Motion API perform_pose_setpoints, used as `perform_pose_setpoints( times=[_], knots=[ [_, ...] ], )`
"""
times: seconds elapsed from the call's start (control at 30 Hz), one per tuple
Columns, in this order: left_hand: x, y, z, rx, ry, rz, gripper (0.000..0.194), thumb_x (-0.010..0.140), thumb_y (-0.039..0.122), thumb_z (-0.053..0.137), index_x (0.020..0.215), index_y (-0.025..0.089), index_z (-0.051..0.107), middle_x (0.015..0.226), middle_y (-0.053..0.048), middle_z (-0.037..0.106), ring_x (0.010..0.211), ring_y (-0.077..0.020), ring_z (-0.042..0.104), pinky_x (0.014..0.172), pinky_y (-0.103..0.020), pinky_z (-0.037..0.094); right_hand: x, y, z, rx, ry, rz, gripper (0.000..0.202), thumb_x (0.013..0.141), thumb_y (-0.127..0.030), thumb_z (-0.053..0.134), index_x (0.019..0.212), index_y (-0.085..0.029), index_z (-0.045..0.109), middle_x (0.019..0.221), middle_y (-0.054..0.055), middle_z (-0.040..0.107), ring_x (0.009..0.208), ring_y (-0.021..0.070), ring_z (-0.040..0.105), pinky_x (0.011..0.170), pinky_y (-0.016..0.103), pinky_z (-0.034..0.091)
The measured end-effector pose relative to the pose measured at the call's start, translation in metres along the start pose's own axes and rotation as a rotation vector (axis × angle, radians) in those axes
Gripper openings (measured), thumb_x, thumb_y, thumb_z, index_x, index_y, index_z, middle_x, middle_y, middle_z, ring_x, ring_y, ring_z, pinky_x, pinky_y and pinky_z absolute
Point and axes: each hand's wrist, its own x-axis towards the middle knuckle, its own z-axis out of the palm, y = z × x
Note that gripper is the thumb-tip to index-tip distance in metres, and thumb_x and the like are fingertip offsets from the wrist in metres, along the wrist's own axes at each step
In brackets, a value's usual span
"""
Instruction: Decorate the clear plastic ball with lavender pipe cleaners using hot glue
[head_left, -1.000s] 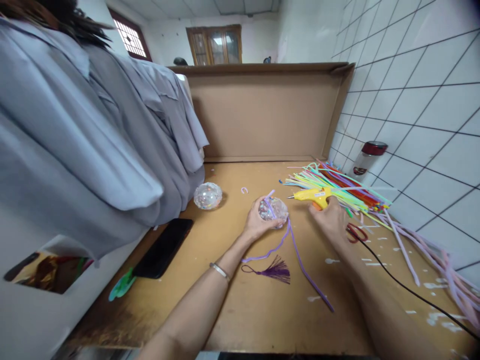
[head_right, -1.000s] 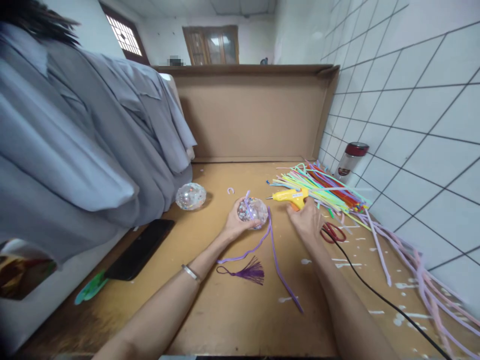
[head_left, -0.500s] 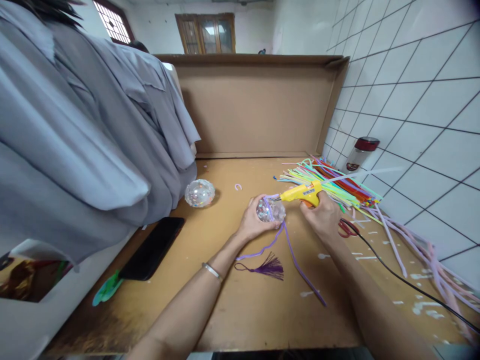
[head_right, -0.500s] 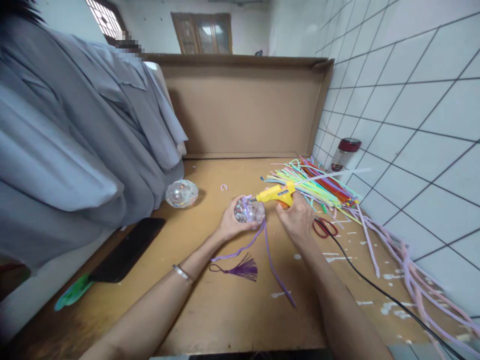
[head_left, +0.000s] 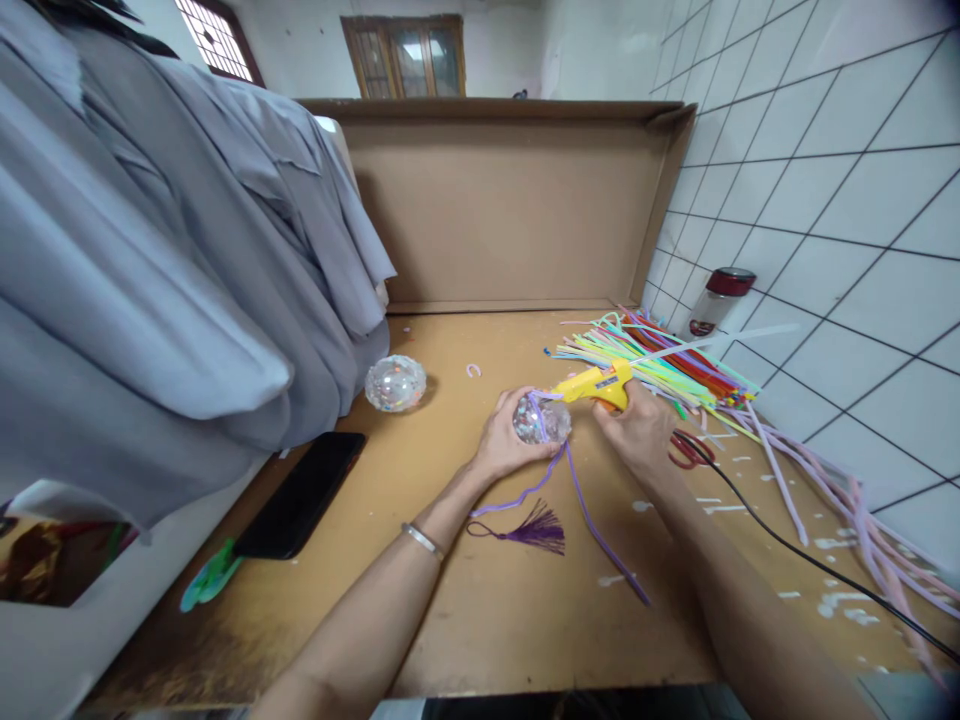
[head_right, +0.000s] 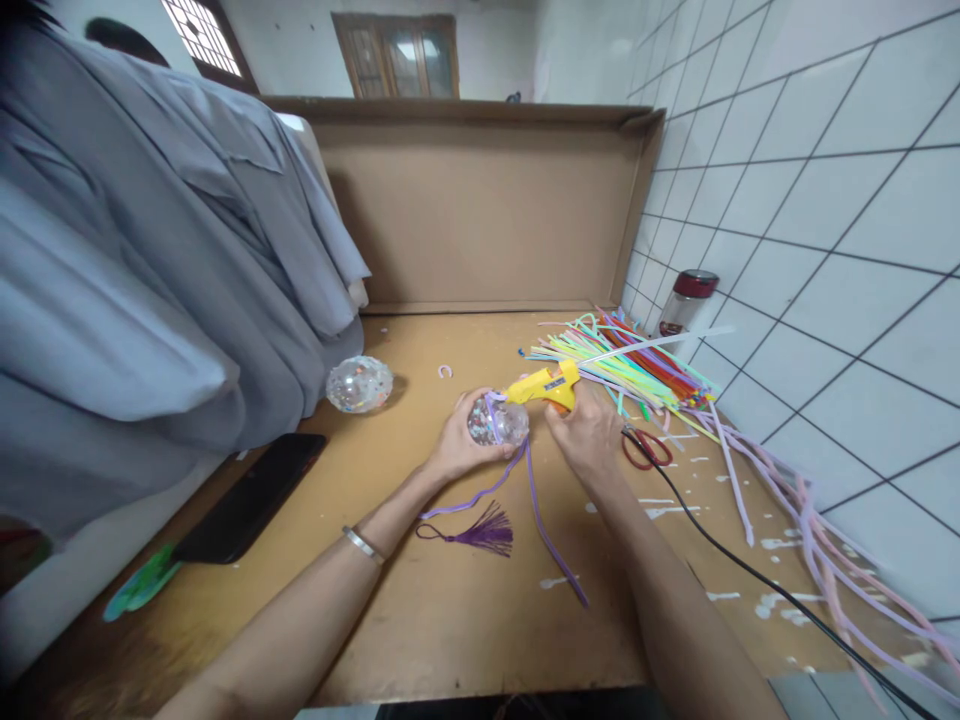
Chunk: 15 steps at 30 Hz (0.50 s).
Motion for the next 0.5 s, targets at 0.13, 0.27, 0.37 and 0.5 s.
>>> perform_pose_setpoints(
  times=[0.13, 0.27, 0.37, 0.5],
  knots=[
    [0.0002, 0.0011, -0.0002, -0.013, 0.007, 0.016, 0.084, 0.05, 0.03, 0.092, 0.125, 0.034, 0.054, 0.123, -0.006, 0.058, 0.115, -0.0302, 0.058, 0.104, -0.05, 0.046, -0.0002, -0.0003, -0.0004, 0.01, -0.013, -0.002, 0.029, 0.078, -0.04, 0.048, 0.092, -0.018, 0.06, 0.078, 0.009, 0.067, 0.074, 0.0254, 0.06, 0.063, 0.03, 0.035],
    [0.0004, 0.0009, -0.0003, 0.013, -0.002, 0.013, 0.084, 0.051, 0.03, 0.091, 0.126, 0.031, 0.053, 0.123, -0.007, 0.058, 0.116, -0.03, 0.058, 0.104, -0.05, 0.046, -0.0001, -0.0001, 0.0, 0.014, -0.01, -0.011, 0.029, 0.079, -0.039, 0.047, 0.093, -0.017, 0.061, 0.078, 0.01, 0.067, 0.074, 0.0252, 0.06, 0.063, 0.03, 0.035],
    [0.0006, 0.0013, -0.0004, 0.014, -0.001, -0.002, 0.084, 0.05, 0.031, 0.091, 0.125, 0.028, 0.054, 0.123, -0.007, 0.058, 0.116, -0.0299, 0.058, 0.104, -0.049, 0.046, -0.0003, -0.0002, 0.0003, 0.012, -0.007, -0.014, 0.028, 0.079, -0.039, 0.047, 0.092, -0.018, 0.06, 0.077, 0.01, 0.066, 0.074, 0.0247, 0.06, 0.063, 0.03, 0.035],
    [0.0007, 0.0033, -0.0008, -0.014, 0.009, -0.006, 0.082, 0.049, 0.03, 0.092, 0.123, 0.031, 0.056, 0.123, -0.007, 0.059, 0.116, -0.03, 0.058, 0.104, -0.048, 0.047, -0.0005, -0.0006, 0.0014, 0.01, 0.006, -0.009, 0.026, 0.078, -0.039, 0.047, 0.089, -0.018, 0.06, 0.075, 0.009, 0.066, 0.072, 0.0242, 0.059, 0.062, 0.03, 0.034]
  ],
)
